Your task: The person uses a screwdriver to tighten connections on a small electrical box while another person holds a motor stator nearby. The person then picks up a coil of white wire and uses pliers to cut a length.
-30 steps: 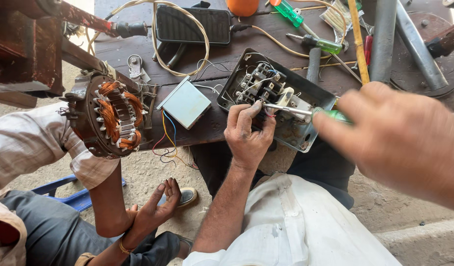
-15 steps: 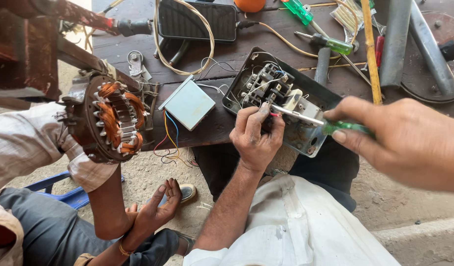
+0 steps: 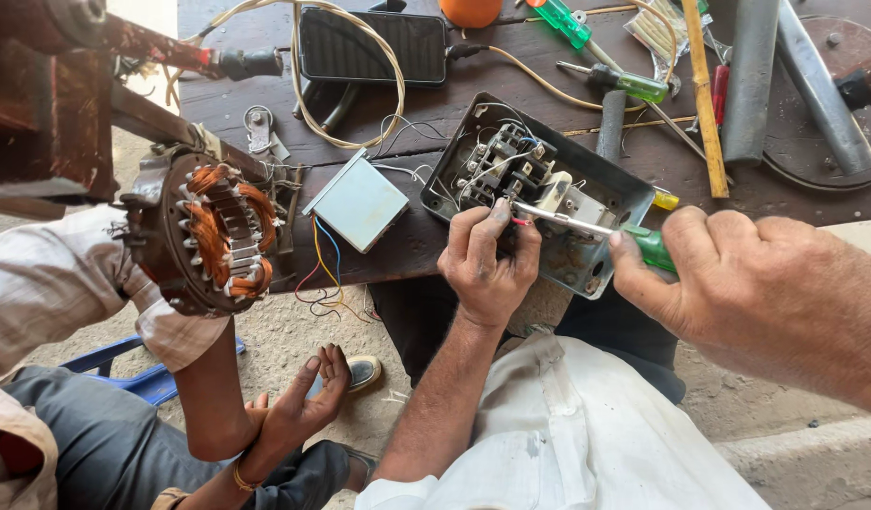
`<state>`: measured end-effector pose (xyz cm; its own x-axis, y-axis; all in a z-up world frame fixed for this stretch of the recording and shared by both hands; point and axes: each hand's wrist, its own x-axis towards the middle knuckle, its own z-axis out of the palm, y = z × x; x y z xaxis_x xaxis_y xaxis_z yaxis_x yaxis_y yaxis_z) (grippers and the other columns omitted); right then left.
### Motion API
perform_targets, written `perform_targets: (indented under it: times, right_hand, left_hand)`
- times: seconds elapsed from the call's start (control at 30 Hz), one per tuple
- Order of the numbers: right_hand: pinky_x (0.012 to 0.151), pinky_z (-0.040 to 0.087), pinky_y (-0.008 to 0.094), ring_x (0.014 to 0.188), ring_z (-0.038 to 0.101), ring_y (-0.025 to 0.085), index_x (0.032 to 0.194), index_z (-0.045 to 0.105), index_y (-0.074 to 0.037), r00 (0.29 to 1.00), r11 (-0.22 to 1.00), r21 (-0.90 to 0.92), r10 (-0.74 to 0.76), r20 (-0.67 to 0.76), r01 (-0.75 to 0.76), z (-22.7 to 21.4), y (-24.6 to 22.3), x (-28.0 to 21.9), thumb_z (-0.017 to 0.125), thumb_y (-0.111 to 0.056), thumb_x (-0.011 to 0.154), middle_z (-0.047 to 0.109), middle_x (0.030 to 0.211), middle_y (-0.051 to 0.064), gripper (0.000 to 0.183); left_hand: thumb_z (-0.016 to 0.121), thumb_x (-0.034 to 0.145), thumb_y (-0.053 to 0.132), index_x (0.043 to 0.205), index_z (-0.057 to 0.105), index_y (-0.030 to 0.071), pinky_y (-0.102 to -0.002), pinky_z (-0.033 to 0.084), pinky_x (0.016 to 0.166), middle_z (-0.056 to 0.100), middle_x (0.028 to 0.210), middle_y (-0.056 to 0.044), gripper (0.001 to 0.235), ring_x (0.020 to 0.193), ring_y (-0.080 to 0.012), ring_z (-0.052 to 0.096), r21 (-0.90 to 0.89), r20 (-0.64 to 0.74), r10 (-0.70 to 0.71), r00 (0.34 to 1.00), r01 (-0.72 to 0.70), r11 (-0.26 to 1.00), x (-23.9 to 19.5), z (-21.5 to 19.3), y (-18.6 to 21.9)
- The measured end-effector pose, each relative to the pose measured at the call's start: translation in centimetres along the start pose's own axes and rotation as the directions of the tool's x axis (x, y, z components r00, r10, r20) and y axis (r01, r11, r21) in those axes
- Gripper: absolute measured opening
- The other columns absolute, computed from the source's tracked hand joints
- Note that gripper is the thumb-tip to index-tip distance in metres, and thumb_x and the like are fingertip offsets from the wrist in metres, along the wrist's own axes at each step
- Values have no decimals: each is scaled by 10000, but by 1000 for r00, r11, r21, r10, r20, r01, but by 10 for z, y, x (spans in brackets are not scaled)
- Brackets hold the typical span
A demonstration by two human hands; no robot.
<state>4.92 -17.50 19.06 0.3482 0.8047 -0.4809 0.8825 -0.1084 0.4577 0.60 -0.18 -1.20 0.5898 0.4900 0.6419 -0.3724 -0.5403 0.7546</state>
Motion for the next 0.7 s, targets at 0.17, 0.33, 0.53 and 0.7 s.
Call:
perform_targets:
  times: [0.17, 0.33, 0.53, 0.7]
  right_hand:
    - [417, 519, 259, 559, 642, 140, 1458, 552, -184, 987, 983, 160, 67, 145, -90, -5, -5, 4, 539, -257, 978, 542, 749, 50, 486]
    - [513, 561, 282, 653, 705, 134, 1439, 504, -273, 879, 879, 306, 218, 423, -365, -25, 0, 15, 511, -382, 992, 579, 822, 7, 460]
    - [556, 596, 318, 699, 730, 190, 1368, 538, -239, 860, 724, 486, 309, 406, -490, -45, 15, 14, 558, -470, 991, 640, 910, 2, 443]
    - [530, 577, 289, 662, 697, 139, 1375, 599, -245, 907, 794, 447, 404, 119, -412, -26, 2, -4, 629, -436, 952, 640, 891, -19, 465]
  left_hand:
    - [805, 881, 57, 1101, 642, 53, -275, 652, 666, 626, 1032, -73, 273, 822, -173, 730, 15, 7, 28, 1000, -28, 1000, -1, 1, -4]
    - [802, 892, 49, 1098, 646, 43, -280, 650, 661, 629, 1040, -81, 259, 820, -176, 728, -3, -5, 23, 1000, -23, 1000, -4, 3, -7]
    - [838, 857, 64, 1081, 661, 52, -272, 625, 649, 636, 1037, -76, 285, 810, -163, 713, 35, -1, -9, 1000, 9, 999, 2, -4, 4]
    - [841, 868, 59, 1137, 670, 61, -265, 607, 685, 639, 1037, -55, 318, 833, -125, 684, -12, 60, -69, 996, 70, 997, 6, -14, 10]
